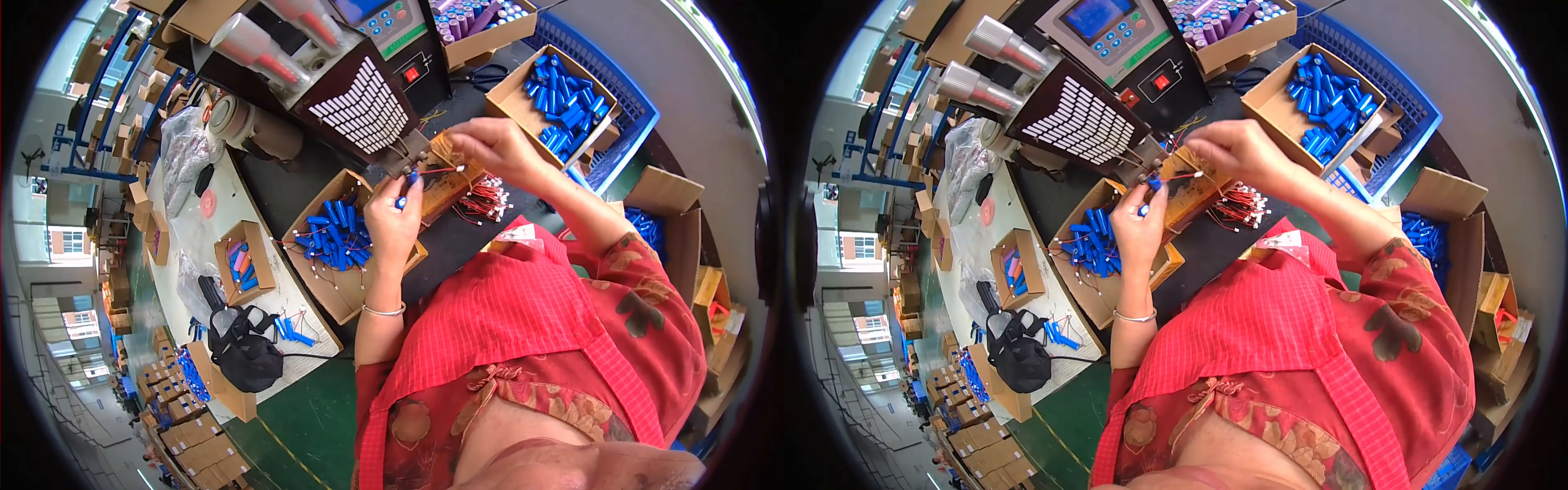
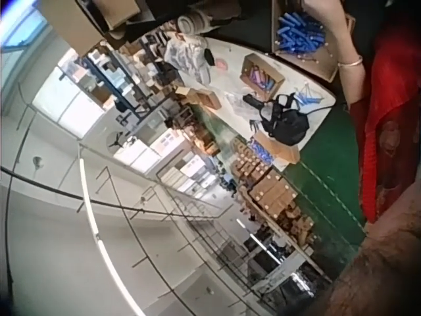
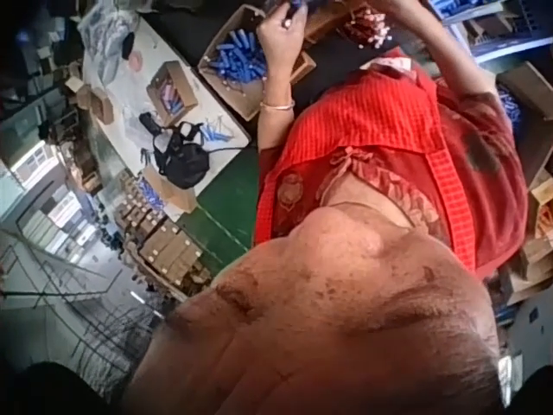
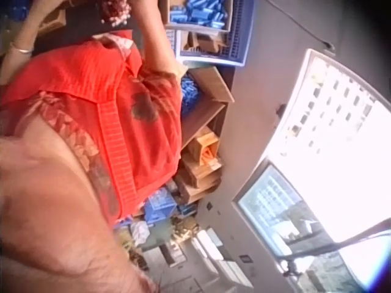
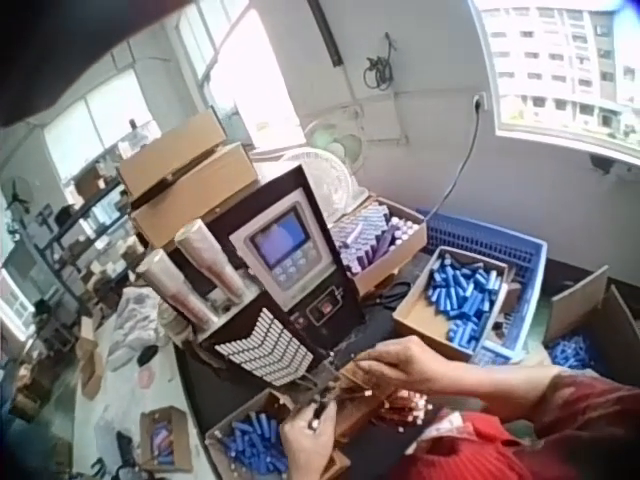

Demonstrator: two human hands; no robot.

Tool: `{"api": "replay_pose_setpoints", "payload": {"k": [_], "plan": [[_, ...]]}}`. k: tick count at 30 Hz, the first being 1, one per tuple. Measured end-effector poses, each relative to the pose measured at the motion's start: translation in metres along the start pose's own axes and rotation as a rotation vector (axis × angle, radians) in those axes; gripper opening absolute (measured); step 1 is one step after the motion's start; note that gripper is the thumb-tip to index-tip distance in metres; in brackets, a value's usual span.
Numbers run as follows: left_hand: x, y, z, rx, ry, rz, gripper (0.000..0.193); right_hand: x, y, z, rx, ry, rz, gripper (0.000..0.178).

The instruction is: The person assembles battery packs by gathering battery cells, attaching wire connectors to the terminals, welding them with a spot welder, and placing the assembled packs into a box.

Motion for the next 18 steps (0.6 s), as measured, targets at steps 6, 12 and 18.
{"api": "replay_pose_setpoints", "payload": {"k": [6,12,18], "plan": [[-0.088,-0.058,0.02,-0.19,0.267,-0.087,0.055,-0.026,0.059,0.023,0.108,-0.087,0.269,0.012],[-0.111,-0.115,0.056,-0.315,0.226,0.249,0.035,0.007,0.092,0.037,0.238,-0.206,0.706,0.016],[-0.072,-0.075,0.045,-0.344,-0.014,0.224,0.026,-0.004,0.09,0.032,0.254,-0.152,0.692,0.011]]}}
Point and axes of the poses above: each hand's wrist, its own z-axis away from the middle knuckle, its own x-axis out of the palm, y = z × x, the point moved 9 cm from there along -z, towards the middle knuckle, and after that the axes turned 3 degrees about -y, right-handed, at the moved point
